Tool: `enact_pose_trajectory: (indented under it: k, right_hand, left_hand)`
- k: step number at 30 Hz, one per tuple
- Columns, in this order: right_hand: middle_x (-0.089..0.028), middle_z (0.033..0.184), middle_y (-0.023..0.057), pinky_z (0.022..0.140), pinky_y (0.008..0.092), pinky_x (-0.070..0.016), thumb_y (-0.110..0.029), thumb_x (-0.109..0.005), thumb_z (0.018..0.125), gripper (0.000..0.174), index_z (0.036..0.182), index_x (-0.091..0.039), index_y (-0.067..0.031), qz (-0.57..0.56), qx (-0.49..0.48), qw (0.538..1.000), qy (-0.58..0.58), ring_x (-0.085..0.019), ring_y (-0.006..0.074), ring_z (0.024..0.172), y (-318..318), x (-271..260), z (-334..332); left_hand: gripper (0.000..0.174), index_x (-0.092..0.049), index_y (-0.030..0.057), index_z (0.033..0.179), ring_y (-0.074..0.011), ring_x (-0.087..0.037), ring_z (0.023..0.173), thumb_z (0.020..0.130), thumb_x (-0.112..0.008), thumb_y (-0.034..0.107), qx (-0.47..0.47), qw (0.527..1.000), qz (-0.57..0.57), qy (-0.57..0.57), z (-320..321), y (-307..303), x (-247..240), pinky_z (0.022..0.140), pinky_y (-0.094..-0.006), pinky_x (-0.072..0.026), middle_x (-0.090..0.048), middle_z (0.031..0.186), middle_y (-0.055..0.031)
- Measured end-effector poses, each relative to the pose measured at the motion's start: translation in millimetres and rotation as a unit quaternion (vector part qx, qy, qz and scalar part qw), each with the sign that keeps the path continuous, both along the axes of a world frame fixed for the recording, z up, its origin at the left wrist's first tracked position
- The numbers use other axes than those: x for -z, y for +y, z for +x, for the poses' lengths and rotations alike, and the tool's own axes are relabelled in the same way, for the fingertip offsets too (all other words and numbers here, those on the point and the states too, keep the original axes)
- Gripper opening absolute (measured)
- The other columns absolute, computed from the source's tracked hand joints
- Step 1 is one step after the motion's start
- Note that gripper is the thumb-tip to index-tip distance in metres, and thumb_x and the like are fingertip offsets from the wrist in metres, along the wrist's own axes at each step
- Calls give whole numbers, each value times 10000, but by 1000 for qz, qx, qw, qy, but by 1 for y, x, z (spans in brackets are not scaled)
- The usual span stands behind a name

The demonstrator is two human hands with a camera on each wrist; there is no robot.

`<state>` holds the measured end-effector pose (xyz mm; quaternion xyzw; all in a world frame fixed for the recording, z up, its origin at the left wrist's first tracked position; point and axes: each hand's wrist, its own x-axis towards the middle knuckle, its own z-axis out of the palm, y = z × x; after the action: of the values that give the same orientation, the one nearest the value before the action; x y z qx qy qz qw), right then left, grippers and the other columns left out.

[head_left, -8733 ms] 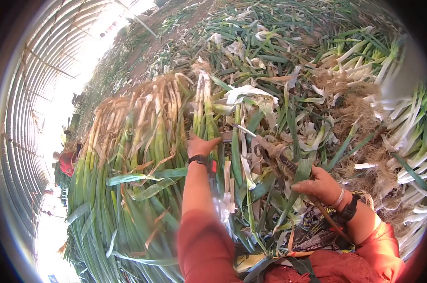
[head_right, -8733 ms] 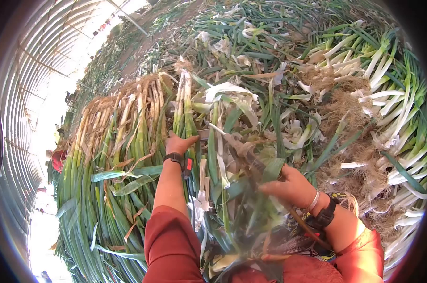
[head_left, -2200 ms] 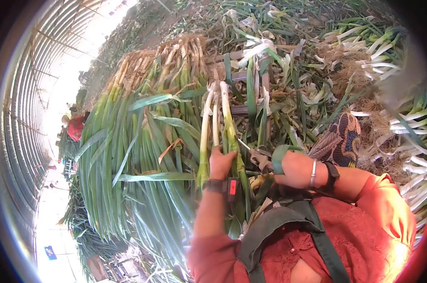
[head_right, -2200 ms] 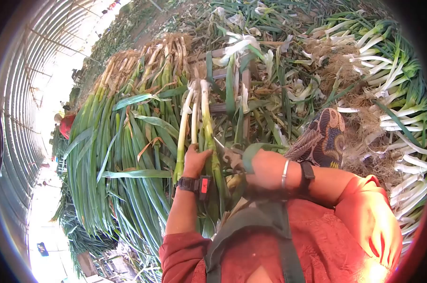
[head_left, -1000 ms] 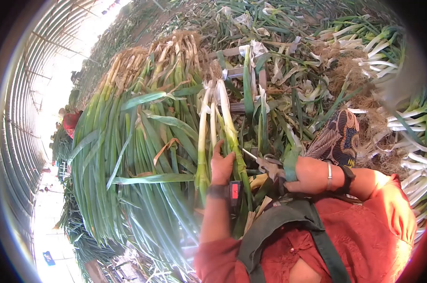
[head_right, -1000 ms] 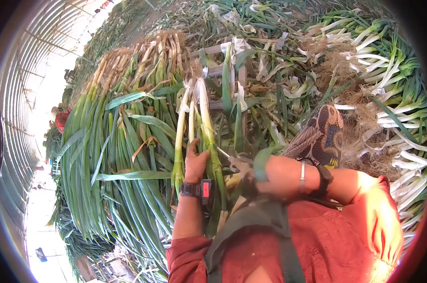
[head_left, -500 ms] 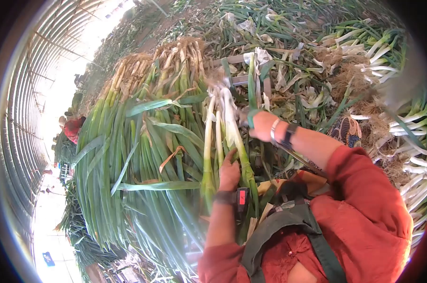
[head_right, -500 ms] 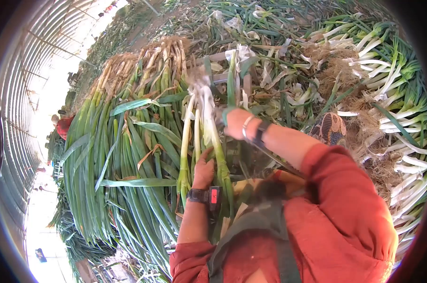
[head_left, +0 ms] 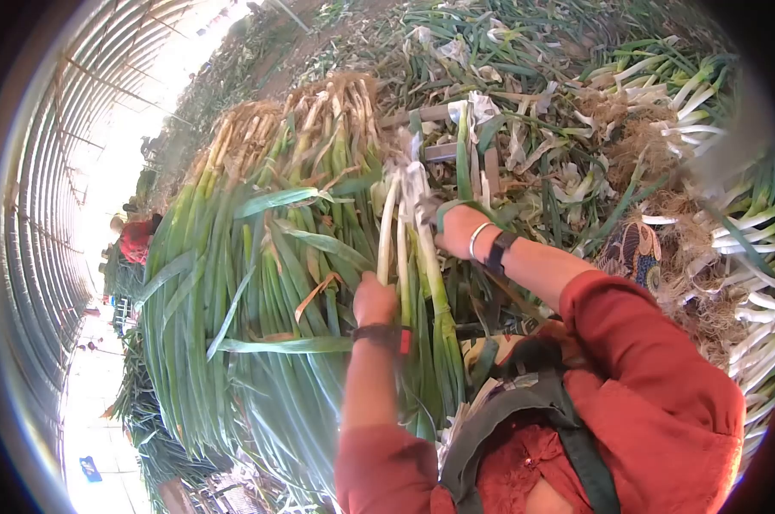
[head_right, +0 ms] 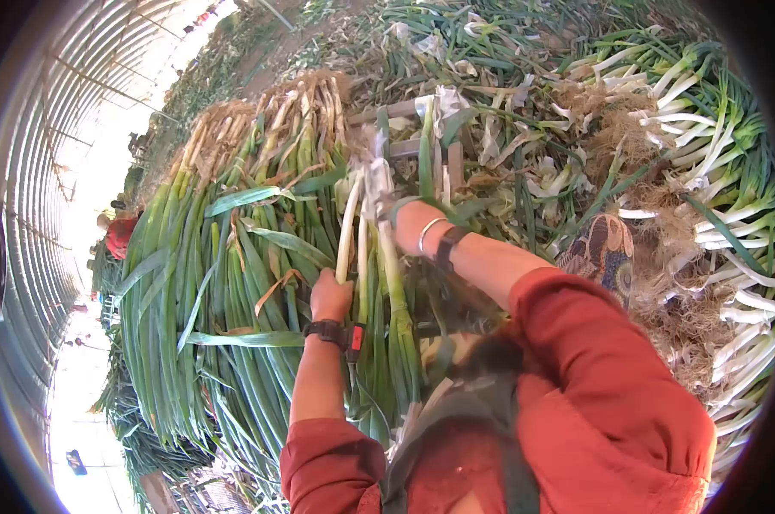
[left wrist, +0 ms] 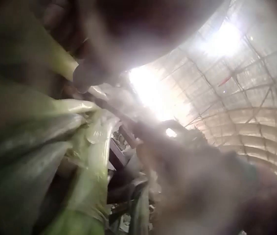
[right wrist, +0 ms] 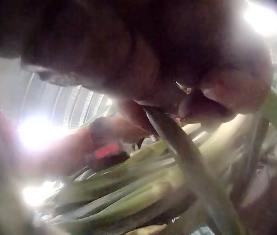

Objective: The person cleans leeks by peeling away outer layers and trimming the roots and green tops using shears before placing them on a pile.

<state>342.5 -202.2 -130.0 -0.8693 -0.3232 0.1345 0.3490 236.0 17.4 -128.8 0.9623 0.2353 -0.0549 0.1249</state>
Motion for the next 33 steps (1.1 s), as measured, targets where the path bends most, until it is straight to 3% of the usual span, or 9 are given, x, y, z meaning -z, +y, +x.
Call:
enact_pose_trajectory:
  k: [2, 4, 7, 9, 14, 18, 22, 30, 33]
  right_hand:
    - [-665, 1012, 242, 820, 449, -521, -170, -617, 824, 365, 1138, -631, 17, -35, 31, 999, -5, -648, 397, 924, -4, -8, 8]
    - [-666, 950, 252, 808, 446, -521, -189, -624, 821, 319, 1048, -657, 34, 67, -42, 975, -209, -652, 397, 890, -17, -11, -26]
    - [-661, 932, 255, 818, 433, -518, -229, -630, 815, 306, 960, -680, 35, -69, -37, 997, 5, -653, 389, 878, -18, -19, -23]
    - [-656, 963, 252, 836, 427, -515, -221, -637, 810, 298, 977, -680, 22, -123, 65, 986, 95, -650, 386, 894, -15, -37, -1]
    - [-664, 880, 248, 786, 441, -524, -248, -651, 807, 305, 919, -689, 34, -3, -30, 999, -20, -648, 395, 837, -25, -41, -40]
    - [-653, 962, 242, 836, 441, -514, -225, -659, 809, 348, 1044, -627, 30, -134, 42, 985, 105, -638, 401, 910, -8, -33, 0]
    - [-653, 946, 249, 829, 445, -516, -183, -635, 817, 262, 973, -637, 26, 4, 6, 999, 43, -640, 400, 901, -11, -40, -38]
    - [-663, 934, 253, 810, 446, -521, -182, -635, 807, 259, 918, -658, 51, -26, 94, 995, 30, -646, 406, 876, 17, -36, -7]
    - [-660, 921, 263, 806, 447, -519, -196, -645, 809, 274, 915, -659, 57, -45, 19, 999, 5, -647, 405, 888, 3, -65, -38]
  left_hand:
    - [442, -586, -19, 1072, -406, -644, 936, 737, -723, 234, 24, 994, -103, -41, -2, 13, -18, 850, -465, -502, -662, 966, -245]
    - [515, -571, -47, 1098, -364, -654, 930, 726, -748, 262, 19, 989, -146, -33, 2, 21, -37, 828, -416, -505, -668, 968, -254]
    - [527, -552, -55, 1130, -286, -642, 863, 746, -756, 243, 23, 980, -198, -23, 13, 27, -55, 802, -377, -495, -663, 961, -198]
    - [504, -552, -54, 1123, -262, -620, 847, 758, -751, 232, 14, 975, -220, 4, 17, 28, -69, 791, -358, -487, -652, 965, -175]
    - [488, -515, -75, 1112, -240, -608, 851, 761, -721, 194, 19, 965, -262, 5, 14, 29, -87, 785, -350, -484, -629, 946, -185]
    - [462, -529, -51, 1076, -212, -580, 828, 758, -736, 214, 22, 954, -299, -20, 2, 44, -69, 764, -334, -474, -611, 928, -146]
    - [431, -545, -33, 1047, -202, -565, 815, 758, -739, 222, 5, 946, -322, -15, -6, 38, -74, 763, -330, -465, -602, 916, -127]
    - [448, -545, -28, 1081, -216, -580, 842, 763, -734, 225, 4, 954, -300, -21, -14, 35, -71, 793, -334, -468, -625, 932, -140]
    - [458, -544, -23, 1099, -219, -585, 842, 762, -730, 225, 1, 955, -296, -20, -16, 29, -77, 790, -337, -473, -627, 937, -146]
